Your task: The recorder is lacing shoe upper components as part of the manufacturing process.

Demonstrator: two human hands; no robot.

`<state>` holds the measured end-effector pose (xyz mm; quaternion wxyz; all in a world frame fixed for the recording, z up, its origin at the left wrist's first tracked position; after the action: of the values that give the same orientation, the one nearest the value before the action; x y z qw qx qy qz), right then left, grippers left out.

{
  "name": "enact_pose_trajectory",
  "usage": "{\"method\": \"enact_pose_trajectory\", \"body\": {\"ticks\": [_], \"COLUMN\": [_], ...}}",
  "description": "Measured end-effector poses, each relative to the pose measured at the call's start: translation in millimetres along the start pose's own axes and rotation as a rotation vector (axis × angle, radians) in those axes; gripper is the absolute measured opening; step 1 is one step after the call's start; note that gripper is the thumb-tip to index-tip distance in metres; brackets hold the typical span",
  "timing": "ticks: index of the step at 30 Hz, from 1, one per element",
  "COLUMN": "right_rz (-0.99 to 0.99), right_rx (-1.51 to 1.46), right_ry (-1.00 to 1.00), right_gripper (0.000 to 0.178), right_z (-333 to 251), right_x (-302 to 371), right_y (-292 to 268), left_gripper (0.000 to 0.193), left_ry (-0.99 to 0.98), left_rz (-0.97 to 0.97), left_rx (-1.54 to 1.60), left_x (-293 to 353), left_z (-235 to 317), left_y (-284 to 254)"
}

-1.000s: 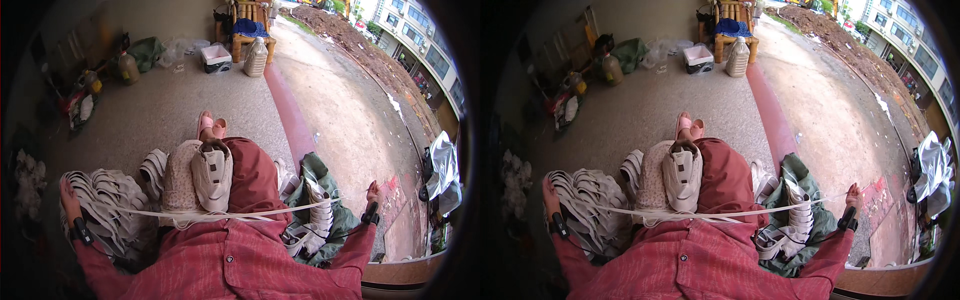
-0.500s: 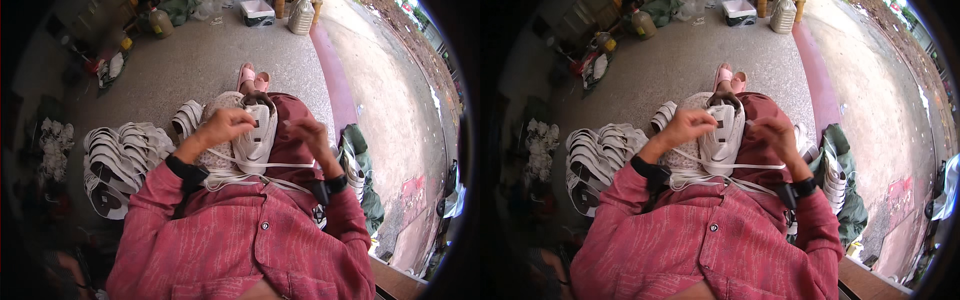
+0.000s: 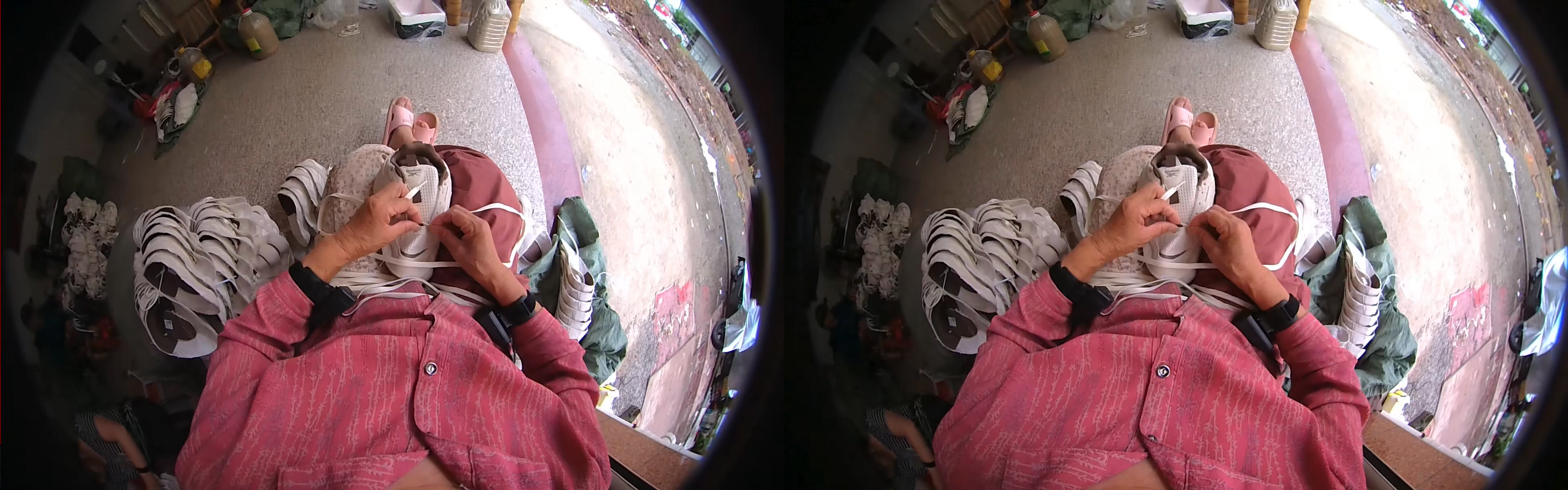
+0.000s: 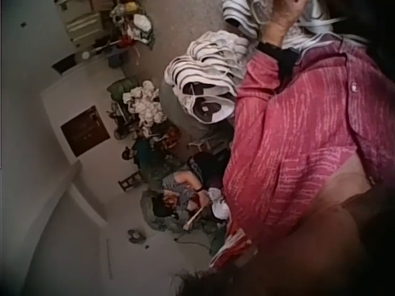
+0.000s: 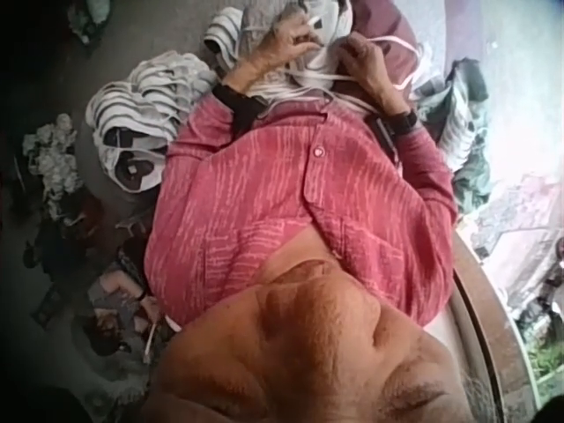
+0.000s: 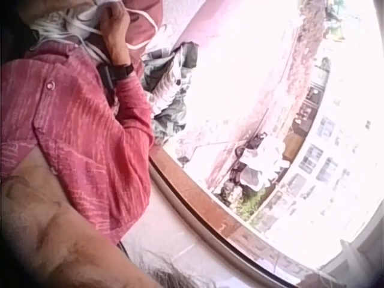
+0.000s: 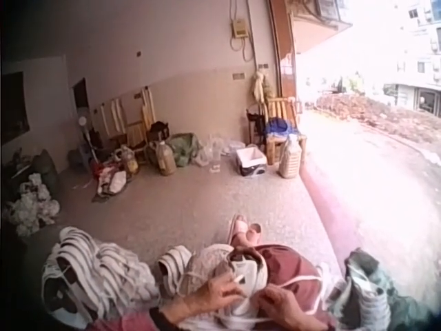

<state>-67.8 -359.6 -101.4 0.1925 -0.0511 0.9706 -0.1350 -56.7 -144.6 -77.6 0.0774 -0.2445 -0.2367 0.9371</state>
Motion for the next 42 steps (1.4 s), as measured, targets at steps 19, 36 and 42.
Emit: {"method": "enact_pose_trajectory", "body": {"ticks": [19,36,42], "right_rz": [0.002,-0.130,-0.206], "right_rx": [-0.003,0.380,0.475], "right_ry": [-0.053,-0.231,-0.233], "right_gripper": [0.009,0.010,0.011], "right_z": [-4,-15,-35], "right_x": [0,-10,-18], "right_y": [1,11,10], "left_gripper": [0.013,0.029,0.029], "left_ry": [0.059,0.044,0.027], "left_rz": [0.033,-0.031,-0.026], "left_rx": [-0.011,-0.001,0.018], "left_x": [0,6,10], "left_z": [-4,-18,-22], "left_y": [1,-14,-15]}}
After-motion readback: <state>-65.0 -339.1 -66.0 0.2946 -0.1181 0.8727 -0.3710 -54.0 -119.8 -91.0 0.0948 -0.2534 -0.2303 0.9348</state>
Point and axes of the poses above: each hand's wrist, its own x-axis away from the middle knuckle, its own y-axis out of the palm, z = x × y, the point moved 1 cm from there along -x, towards the middle knuckle, and after that the axes turned 14 degrees about z, right-handed, at the moved point
